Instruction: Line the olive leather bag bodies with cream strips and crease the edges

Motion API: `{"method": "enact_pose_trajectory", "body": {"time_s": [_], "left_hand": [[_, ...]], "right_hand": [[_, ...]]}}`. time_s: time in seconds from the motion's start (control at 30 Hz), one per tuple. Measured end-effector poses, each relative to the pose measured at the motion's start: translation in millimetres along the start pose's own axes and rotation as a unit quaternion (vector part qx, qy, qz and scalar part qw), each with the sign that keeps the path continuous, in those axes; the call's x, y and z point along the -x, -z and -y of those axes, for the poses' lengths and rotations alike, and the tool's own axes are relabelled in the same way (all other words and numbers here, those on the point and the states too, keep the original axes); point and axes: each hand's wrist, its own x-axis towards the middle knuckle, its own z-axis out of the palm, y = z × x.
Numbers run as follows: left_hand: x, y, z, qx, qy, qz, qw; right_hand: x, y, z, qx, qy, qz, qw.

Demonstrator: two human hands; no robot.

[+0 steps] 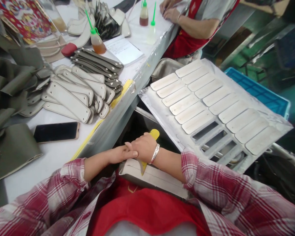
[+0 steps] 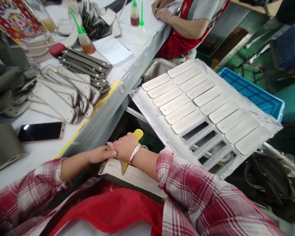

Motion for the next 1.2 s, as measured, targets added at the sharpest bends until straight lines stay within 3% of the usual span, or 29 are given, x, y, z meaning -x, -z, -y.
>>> {"method": "enact_pose_trajectory", "body": {"time_s": [0.2,0.43,0.57,0.77,0.9,1.0,1.13,1.2], "left_hand": [[4.7,-9.0,12.8,0.049,-0.043,0.033,0.997],[-0.8,-17.8,-4.6,-0.011,-0.083,0.057,0.995],[-8.9,-20.4,-8.7,-0.047,-0.139,0.031,0.989],[-9.1,-21.6,-6.2,-0.030,-0.137,0.011,0.990],[1.2,-25.7,-1.4,-0.016,-0.119,-0.054,0.991],[16.2,-24.7,7.8,-0.017,-0.094,-0.081,0.992],[35.1,-17.0,19.0,0.081,-0.115,-0.003,0.990],[38.7,-13.6,21.5,0.128,-0.117,0.005,0.985]], "right_hand": [[-13.5,0.4,-2.2,0.025,0.086,0.003,0.996],[5.9,-10.2,-1.7,0.016,0.042,-0.029,0.999],[20.6,-16.5,-2.0,0.004,0.010,-0.042,0.999],[17.0,-5.0,-2.7,0.016,0.027,-0.038,0.999],[18.2,1.5,-2.9,0.039,0.036,-0.025,0.998],[32.7,-0.1,-3.7,0.058,-0.002,-0.012,0.998],[53.5,-5.0,-5.4,0.072,-0.076,0.015,0.994],[59.0,-6.4,-5.3,0.075,-0.094,0.023,0.992]]}}
